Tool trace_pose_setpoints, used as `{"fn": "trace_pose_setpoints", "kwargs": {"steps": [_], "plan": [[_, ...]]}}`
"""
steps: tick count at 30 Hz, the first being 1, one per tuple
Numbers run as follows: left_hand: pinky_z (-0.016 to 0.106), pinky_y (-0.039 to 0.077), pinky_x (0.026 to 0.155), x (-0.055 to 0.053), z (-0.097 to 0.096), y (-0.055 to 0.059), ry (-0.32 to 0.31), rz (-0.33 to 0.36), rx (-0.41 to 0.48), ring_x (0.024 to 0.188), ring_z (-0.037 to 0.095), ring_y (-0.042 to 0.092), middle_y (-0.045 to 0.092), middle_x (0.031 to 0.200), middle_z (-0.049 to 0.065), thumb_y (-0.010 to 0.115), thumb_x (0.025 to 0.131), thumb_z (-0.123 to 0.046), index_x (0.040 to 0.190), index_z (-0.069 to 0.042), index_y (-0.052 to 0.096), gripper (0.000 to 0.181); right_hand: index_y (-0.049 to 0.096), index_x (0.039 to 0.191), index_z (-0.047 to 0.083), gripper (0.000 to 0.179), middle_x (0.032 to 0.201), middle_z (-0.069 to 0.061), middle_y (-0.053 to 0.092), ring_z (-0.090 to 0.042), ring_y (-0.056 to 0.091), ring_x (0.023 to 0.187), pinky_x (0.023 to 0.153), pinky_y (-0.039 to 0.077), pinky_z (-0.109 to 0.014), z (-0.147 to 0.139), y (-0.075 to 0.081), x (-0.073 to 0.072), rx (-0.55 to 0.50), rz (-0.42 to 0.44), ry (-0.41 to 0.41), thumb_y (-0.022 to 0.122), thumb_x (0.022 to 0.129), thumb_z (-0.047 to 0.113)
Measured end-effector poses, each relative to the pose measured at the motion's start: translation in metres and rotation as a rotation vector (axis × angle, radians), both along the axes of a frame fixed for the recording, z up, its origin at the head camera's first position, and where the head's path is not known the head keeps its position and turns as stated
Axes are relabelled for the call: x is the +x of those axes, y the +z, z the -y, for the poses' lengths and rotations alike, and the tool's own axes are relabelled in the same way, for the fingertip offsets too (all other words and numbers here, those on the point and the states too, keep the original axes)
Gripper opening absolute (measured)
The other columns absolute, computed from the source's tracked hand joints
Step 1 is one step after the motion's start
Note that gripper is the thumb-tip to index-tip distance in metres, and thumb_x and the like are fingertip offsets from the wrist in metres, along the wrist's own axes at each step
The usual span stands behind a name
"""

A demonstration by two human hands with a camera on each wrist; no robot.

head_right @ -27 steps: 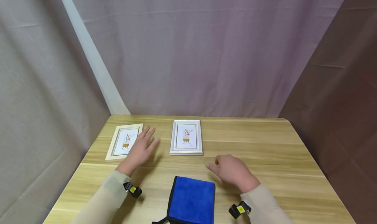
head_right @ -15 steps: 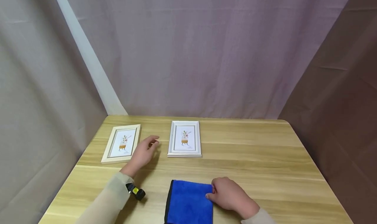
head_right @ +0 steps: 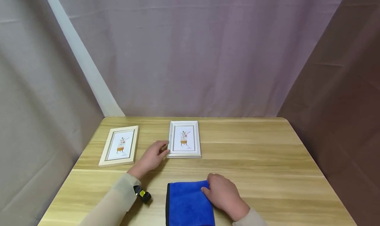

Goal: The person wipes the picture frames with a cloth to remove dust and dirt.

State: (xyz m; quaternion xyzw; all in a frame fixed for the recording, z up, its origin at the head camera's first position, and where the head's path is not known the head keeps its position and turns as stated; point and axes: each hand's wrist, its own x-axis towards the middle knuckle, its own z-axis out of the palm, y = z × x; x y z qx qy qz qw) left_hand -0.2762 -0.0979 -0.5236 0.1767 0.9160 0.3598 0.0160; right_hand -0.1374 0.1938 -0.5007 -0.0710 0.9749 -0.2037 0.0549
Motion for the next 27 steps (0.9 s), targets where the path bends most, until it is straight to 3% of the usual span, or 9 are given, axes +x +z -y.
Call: {"fn": "trace_pose_setpoints", "kwargs": {"steps": [6, 13, 21, 27], "plan": [[0.056, 0.042, 0.123, -0.005, -0.004, -0.001, -0.02, -0.006, -0.042, 0.148, 0.039, 0.053, 0.058, 0.158, 0.018, 0.066, 0.113, -0.027, 0.158, -0.008, 0.059, 0.049, 0.059, 0.09, 0.02, 0.027, 0.072, 0.008, 0.05, -0.013, 0.048, 0.064, 0.059, 0.04, -0.035, 0.0, 0.002, 0.002, -0.033, -0.084, -0.018, 0.084, 0.099, 0.022], [0.054, 0.039, 0.125, -0.004, -0.005, -0.003, -0.012, 0.03, -0.05, 0.152, 0.039, 0.049, 0.055, 0.162, 0.018, 0.066, 0.113, -0.028, 0.163, -0.007, 0.053, 0.056, 0.063, 0.103, 0.018, 0.017, 0.08, 0.007, 0.055, -0.013, 0.051, 0.07, 0.064, 0.045, -0.035, -0.003, 0.015, -0.006, -0.075, -0.142, 0.011, 0.08, 0.103, 0.016], [0.054, 0.04, 0.125, -0.008, -0.004, -0.004, -0.013, 0.026, -0.062, 0.151, 0.037, 0.051, 0.056, 0.162, 0.015, 0.069, 0.111, -0.03, 0.164, -0.014, 0.053, 0.057, 0.068, 0.106, 0.016, 0.011, 0.091, 0.002, 0.069, -0.014, 0.057, 0.075, 0.067, 0.053, -0.04, -0.021, 0.038, -0.037, 0.014, -0.216, 0.101, 0.077, 0.103, 0.01], [0.056, 0.042, 0.122, -0.007, -0.004, -0.003, -0.005, 0.008, -0.076, 0.148, 0.038, 0.054, 0.06, 0.158, 0.015, 0.07, 0.111, -0.031, 0.161, -0.016, 0.057, 0.054, 0.072, 0.108, 0.015, 0.01, 0.099, -0.001, 0.074, -0.018, 0.066, 0.086, 0.08, 0.06, -0.045, -0.027, 0.049, -0.069, -0.02, -0.216, 0.159, 0.074, 0.105, 0.006]]}}
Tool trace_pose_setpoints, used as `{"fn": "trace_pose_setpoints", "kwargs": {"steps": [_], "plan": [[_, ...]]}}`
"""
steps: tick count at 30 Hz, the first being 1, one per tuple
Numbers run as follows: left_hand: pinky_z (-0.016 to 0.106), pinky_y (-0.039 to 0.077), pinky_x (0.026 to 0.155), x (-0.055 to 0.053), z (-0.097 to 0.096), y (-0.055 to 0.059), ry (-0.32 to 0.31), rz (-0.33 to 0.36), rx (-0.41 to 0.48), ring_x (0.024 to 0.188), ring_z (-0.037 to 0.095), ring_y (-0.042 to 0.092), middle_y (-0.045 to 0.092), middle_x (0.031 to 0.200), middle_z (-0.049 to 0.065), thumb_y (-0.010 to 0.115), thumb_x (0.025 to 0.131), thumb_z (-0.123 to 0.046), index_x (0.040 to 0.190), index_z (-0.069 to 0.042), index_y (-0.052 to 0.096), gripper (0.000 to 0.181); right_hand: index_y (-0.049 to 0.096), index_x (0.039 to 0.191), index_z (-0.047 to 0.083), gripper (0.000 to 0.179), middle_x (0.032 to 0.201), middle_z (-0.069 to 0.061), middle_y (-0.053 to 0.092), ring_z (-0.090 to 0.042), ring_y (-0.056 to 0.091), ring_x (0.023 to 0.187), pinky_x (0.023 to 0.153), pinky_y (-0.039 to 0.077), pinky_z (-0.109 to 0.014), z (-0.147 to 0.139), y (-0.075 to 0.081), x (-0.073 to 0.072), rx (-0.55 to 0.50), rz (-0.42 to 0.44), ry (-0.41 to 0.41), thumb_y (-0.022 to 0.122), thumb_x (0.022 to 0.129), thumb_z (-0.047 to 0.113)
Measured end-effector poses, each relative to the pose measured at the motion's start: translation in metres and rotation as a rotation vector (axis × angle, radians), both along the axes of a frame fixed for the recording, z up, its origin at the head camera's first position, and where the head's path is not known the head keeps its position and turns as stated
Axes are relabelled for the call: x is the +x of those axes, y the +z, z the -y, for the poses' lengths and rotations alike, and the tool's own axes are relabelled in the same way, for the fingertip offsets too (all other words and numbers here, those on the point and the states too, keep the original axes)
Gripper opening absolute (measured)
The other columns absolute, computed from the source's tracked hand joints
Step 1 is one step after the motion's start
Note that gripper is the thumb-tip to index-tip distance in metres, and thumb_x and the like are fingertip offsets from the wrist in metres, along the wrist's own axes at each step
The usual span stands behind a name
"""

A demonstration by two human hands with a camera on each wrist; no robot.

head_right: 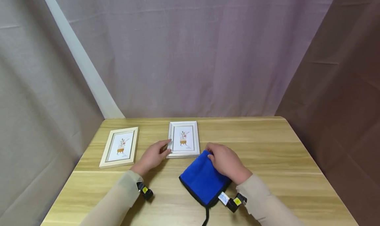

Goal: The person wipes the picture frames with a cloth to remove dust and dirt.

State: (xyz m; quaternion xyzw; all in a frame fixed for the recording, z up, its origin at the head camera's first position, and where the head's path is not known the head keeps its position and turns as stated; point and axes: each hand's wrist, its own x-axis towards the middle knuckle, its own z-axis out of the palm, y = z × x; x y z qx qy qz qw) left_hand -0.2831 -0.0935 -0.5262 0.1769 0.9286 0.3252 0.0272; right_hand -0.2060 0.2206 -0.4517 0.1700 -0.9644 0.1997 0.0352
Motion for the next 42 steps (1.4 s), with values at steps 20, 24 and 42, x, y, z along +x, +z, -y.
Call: {"fn": "trace_pose_setpoints", "kwargs": {"steps": [20, 24, 42], "plan": [[0.055, 0.043, 0.121, -0.002, -0.004, -0.013, 0.058, -0.01, -0.046, 0.148, 0.036, 0.054, 0.059, 0.161, 0.011, 0.068, 0.11, -0.043, 0.163, -0.021, 0.056, 0.058, 0.076, 0.128, 0.003, 0.024, 0.124, -0.021, 0.076, -0.039, 0.072, 0.112, 0.102, 0.057, -0.058, 0.013, -0.024, -0.091, 0.024, 0.099, -0.035, 0.064, 0.108, 0.006], [0.056, 0.043, 0.121, -0.001, -0.003, -0.012, 0.056, -0.009, -0.043, 0.149, 0.037, 0.053, 0.057, 0.162, 0.011, 0.068, 0.11, -0.044, 0.164, -0.022, 0.055, 0.059, 0.076, 0.135, 0.004, 0.03, 0.13, -0.022, 0.073, -0.046, 0.069, 0.12, 0.101, 0.056, -0.063, 0.008, -0.027, -0.083, 0.028, -0.008, -0.081, 0.068, 0.107, 0.011], [0.056, 0.043, 0.121, 0.002, -0.007, -0.009, 0.072, 0.009, -0.002, 0.152, 0.037, 0.05, 0.051, 0.167, 0.012, 0.066, 0.112, -0.032, 0.169, -0.016, 0.046, 0.063, 0.06, 0.157, 0.005, 0.049, 0.163, -0.028, 0.051, -0.05, 0.056, 0.143, 0.114, 0.048, -0.065, 0.037, -0.035, -0.003, 0.211, 0.005, 0.018, 0.061, 0.114, 0.029]]}}
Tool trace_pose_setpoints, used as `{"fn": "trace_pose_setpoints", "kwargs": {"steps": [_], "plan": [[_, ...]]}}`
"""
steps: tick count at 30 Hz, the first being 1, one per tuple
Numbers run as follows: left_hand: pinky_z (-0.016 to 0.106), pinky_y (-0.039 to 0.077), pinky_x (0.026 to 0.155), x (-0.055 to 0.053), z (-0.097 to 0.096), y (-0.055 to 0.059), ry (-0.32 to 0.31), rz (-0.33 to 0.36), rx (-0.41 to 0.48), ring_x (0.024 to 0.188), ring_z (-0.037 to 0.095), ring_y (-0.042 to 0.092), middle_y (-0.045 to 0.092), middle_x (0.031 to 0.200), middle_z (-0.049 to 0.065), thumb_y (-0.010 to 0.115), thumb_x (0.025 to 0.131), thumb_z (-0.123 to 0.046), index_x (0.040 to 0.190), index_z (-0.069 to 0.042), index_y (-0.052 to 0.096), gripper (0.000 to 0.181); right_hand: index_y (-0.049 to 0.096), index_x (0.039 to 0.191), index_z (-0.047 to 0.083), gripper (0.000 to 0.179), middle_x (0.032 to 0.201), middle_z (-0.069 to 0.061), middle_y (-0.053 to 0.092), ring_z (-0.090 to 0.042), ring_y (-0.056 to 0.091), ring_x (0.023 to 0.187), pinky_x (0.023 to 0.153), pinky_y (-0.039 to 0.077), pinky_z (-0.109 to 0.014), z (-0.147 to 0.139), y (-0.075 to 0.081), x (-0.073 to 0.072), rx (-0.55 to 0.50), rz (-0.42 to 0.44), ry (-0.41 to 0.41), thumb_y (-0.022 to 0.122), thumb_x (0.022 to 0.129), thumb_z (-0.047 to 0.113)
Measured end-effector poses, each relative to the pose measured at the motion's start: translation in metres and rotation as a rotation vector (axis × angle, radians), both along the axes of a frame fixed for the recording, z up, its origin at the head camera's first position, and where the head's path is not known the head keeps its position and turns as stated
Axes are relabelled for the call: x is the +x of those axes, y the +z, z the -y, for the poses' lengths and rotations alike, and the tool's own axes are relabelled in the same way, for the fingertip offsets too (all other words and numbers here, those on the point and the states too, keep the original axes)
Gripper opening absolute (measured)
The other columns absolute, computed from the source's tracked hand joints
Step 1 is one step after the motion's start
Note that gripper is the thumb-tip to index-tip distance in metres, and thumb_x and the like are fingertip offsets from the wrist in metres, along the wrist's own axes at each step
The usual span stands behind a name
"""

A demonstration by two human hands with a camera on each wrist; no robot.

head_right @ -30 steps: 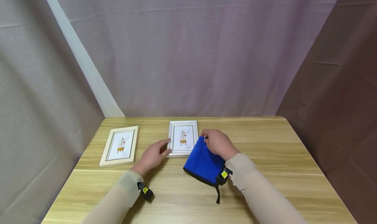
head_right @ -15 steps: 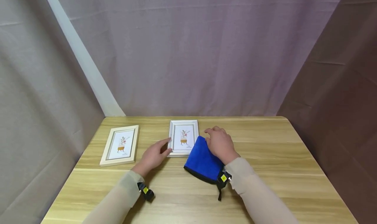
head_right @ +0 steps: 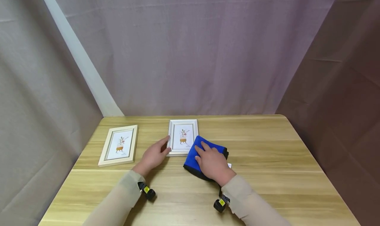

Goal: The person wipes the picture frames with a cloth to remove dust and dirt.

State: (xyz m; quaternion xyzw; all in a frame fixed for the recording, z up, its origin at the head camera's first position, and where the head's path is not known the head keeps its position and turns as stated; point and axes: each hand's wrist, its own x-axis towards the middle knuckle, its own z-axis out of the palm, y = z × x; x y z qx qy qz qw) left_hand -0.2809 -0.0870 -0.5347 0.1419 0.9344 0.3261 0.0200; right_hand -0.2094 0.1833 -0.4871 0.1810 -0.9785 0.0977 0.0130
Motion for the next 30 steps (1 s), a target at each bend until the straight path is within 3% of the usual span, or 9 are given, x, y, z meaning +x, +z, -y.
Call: {"fn": "trace_pose_setpoints", "kwargs": {"steps": [9, 21, 30], "plan": [[0.054, 0.046, 0.119, 0.001, -0.001, -0.001, -0.003, -0.027, -0.031, 0.149, 0.036, 0.053, 0.053, 0.165, 0.012, 0.063, 0.113, -0.034, 0.169, -0.015, 0.046, 0.062, 0.062, 0.155, 0.002, 0.048, 0.162, -0.027, 0.052, -0.046, 0.052, 0.148, 0.117, 0.045, -0.064, 0.002, -0.007, -0.006, 0.049, -0.024, 0.049, 0.06, 0.115, 0.028], [0.054, 0.05, 0.116, 0.003, 0.002, -0.001, 0.002, -0.028, -0.043, 0.147, 0.036, 0.055, 0.054, 0.165, 0.01, 0.063, 0.113, -0.033, 0.169, -0.017, 0.046, 0.06, 0.068, 0.15, 0.005, 0.041, 0.161, -0.024, 0.055, -0.056, 0.063, 0.128, 0.106, 0.054, -0.065, 0.008, -0.01, -0.019, 0.095, -0.056, 0.028, 0.063, 0.111, 0.018], [0.055, 0.049, 0.116, 0.004, 0.001, 0.003, 0.0, -0.018, -0.022, 0.148, 0.036, 0.054, 0.053, 0.166, 0.01, 0.063, 0.112, -0.03, 0.169, -0.017, 0.047, 0.06, 0.068, 0.146, 0.0, 0.04, 0.157, -0.027, 0.057, -0.055, 0.061, 0.134, 0.112, 0.05, -0.063, 0.014, -0.01, -0.03, 0.115, -0.072, 0.051, 0.062, 0.109, 0.012]]}}
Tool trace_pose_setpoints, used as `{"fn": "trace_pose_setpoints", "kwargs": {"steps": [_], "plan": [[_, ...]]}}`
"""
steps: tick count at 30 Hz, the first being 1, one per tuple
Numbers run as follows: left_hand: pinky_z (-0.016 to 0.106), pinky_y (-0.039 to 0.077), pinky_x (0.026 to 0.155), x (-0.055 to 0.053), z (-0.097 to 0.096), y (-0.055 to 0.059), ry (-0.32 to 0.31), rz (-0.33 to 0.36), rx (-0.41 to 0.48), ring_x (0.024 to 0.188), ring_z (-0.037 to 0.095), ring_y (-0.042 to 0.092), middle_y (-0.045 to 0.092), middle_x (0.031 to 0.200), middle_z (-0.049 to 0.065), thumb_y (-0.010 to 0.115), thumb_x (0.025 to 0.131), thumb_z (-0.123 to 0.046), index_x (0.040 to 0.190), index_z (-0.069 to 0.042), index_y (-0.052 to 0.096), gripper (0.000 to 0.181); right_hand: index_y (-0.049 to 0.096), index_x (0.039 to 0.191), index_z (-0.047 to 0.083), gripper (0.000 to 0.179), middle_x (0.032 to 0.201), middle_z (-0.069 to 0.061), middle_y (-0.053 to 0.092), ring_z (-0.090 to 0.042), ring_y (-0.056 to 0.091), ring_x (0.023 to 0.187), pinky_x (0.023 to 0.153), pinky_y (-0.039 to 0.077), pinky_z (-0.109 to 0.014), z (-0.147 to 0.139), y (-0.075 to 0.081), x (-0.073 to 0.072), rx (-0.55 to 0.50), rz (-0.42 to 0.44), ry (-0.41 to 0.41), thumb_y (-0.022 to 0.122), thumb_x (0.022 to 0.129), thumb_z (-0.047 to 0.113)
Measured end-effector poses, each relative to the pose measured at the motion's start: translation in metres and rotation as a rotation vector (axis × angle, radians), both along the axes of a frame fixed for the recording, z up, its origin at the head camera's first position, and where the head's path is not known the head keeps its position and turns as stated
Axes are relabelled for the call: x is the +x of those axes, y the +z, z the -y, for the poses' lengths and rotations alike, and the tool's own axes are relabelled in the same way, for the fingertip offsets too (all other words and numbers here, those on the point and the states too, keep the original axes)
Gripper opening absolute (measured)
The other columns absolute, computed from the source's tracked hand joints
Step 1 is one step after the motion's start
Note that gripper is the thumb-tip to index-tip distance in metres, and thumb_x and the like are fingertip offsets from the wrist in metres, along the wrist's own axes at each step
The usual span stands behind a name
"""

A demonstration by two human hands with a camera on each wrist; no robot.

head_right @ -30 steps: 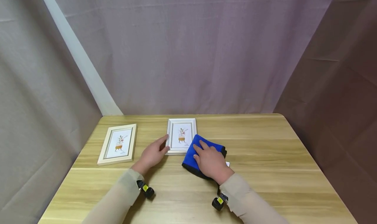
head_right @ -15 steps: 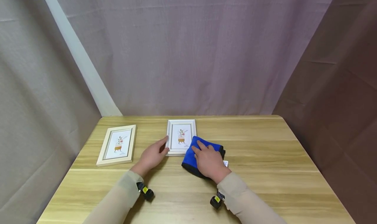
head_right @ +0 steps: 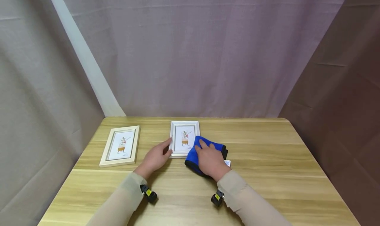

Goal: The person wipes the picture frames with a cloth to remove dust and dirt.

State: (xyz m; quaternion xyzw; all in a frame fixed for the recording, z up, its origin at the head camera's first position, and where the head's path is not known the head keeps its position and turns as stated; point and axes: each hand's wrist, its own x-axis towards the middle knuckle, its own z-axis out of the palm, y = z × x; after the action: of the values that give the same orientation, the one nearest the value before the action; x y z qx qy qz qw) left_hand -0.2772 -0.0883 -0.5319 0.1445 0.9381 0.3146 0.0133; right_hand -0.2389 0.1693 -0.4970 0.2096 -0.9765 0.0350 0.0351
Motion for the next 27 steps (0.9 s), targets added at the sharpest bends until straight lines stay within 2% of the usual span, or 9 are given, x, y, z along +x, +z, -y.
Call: {"fn": "trace_pose_setpoints", "kwargs": {"steps": [5, 14, 22, 27], "plan": [[0.056, 0.049, 0.115, 0.001, 0.0, 0.0, 0.019, 0.003, 0.009, 0.148, 0.036, 0.054, 0.053, 0.165, 0.009, 0.064, 0.112, -0.03, 0.168, -0.018, 0.048, 0.06, 0.069, 0.146, 0.001, 0.039, 0.157, -0.027, 0.057, -0.055, 0.061, 0.133, 0.112, 0.05, -0.064, -0.002, -0.002, -0.006, 0.012, -0.003, 0.007, 0.062, 0.11, 0.015], [0.055, 0.052, 0.111, -0.002, -0.003, -0.001, 0.031, 0.016, 0.029, 0.144, 0.037, 0.058, 0.057, 0.162, 0.012, 0.066, 0.111, -0.029, 0.167, -0.018, 0.051, 0.059, 0.07, 0.145, 0.001, 0.039, 0.158, -0.024, 0.058, -0.042, 0.057, 0.144, 0.115, 0.049, -0.06, -0.007, 0.003, -0.021, 0.055, -0.012, 0.052, 0.063, 0.111, 0.018], [0.056, 0.054, 0.109, -0.004, -0.004, -0.003, 0.041, 0.025, 0.044, 0.141, 0.037, 0.06, 0.059, 0.16, 0.013, 0.067, 0.11, -0.028, 0.166, -0.018, 0.051, 0.059, 0.068, 0.149, 0.003, 0.042, 0.161, -0.023, 0.055, -0.048, 0.06, 0.139, 0.114, 0.05, -0.061, -0.008, 0.003, -0.037, 0.067, 0.011, 0.035, 0.062, 0.112, 0.021], [0.057, 0.052, 0.112, -0.004, -0.003, -0.003, 0.047, 0.031, 0.046, 0.144, 0.038, 0.057, 0.058, 0.161, 0.013, 0.067, 0.109, -0.028, 0.166, -0.019, 0.052, 0.059, 0.068, 0.149, 0.003, 0.042, 0.16, -0.024, 0.055, -0.051, 0.06, 0.137, 0.113, 0.05, -0.062, -0.008, 0.0, -0.046, 0.058, -0.001, 0.039, 0.062, 0.112, 0.023]]}}
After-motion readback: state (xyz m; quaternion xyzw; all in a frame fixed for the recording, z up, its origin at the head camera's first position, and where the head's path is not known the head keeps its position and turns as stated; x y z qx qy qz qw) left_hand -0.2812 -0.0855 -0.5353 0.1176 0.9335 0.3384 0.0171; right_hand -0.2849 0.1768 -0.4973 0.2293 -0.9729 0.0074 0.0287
